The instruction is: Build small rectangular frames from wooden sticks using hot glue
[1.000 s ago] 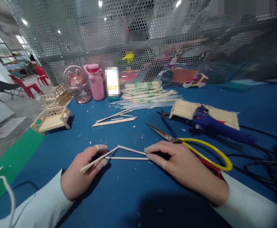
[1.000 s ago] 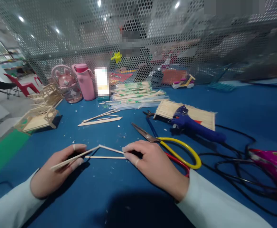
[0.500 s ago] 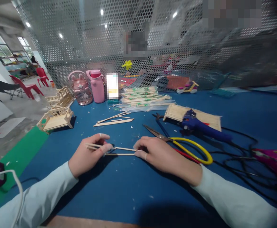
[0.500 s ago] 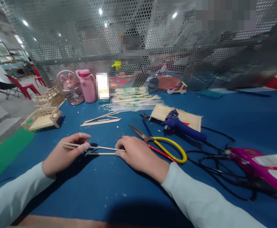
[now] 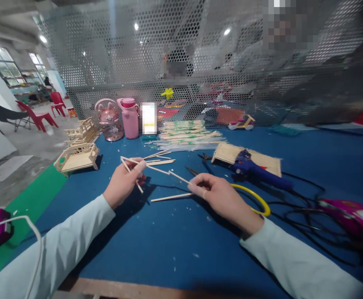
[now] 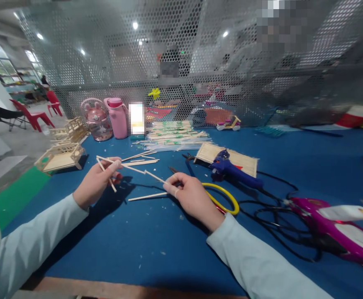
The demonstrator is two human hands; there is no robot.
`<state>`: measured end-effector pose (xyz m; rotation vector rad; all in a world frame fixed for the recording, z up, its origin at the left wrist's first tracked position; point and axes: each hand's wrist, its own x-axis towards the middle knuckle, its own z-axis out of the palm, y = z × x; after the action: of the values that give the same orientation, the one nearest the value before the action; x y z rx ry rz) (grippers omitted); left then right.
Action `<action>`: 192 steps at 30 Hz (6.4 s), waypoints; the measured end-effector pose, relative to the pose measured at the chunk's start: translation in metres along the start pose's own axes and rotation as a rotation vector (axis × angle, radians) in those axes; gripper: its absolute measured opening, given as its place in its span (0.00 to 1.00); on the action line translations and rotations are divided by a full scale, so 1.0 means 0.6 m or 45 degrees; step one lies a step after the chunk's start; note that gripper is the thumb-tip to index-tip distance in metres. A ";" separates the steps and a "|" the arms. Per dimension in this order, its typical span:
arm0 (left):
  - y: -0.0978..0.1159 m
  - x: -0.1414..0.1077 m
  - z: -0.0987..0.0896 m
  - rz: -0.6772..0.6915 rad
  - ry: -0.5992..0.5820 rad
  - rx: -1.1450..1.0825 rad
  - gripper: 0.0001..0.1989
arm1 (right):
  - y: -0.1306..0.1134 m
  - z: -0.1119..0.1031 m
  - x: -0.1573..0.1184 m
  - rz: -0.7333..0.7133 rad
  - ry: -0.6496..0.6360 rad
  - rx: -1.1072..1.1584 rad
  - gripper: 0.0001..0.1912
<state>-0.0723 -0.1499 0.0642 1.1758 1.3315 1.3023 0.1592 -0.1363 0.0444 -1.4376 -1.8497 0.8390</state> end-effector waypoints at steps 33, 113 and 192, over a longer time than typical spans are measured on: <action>-0.028 -0.063 -0.034 0.500 -0.673 1.298 0.06 | -0.012 0.007 -0.015 -0.215 -0.122 -0.605 0.07; -0.053 0.056 0.096 0.730 -0.459 1.415 0.10 | 0.000 0.030 0.019 -0.053 -0.044 -0.397 0.09; -0.052 0.054 0.096 0.656 -0.434 1.365 0.10 | 0.000 0.032 0.021 -0.044 -0.040 -0.302 0.11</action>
<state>-0.0209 -0.1095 0.0314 2.4690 1.5392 0.5711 0.1412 -0.1259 0.0342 -1.5376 -2.0469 0.6451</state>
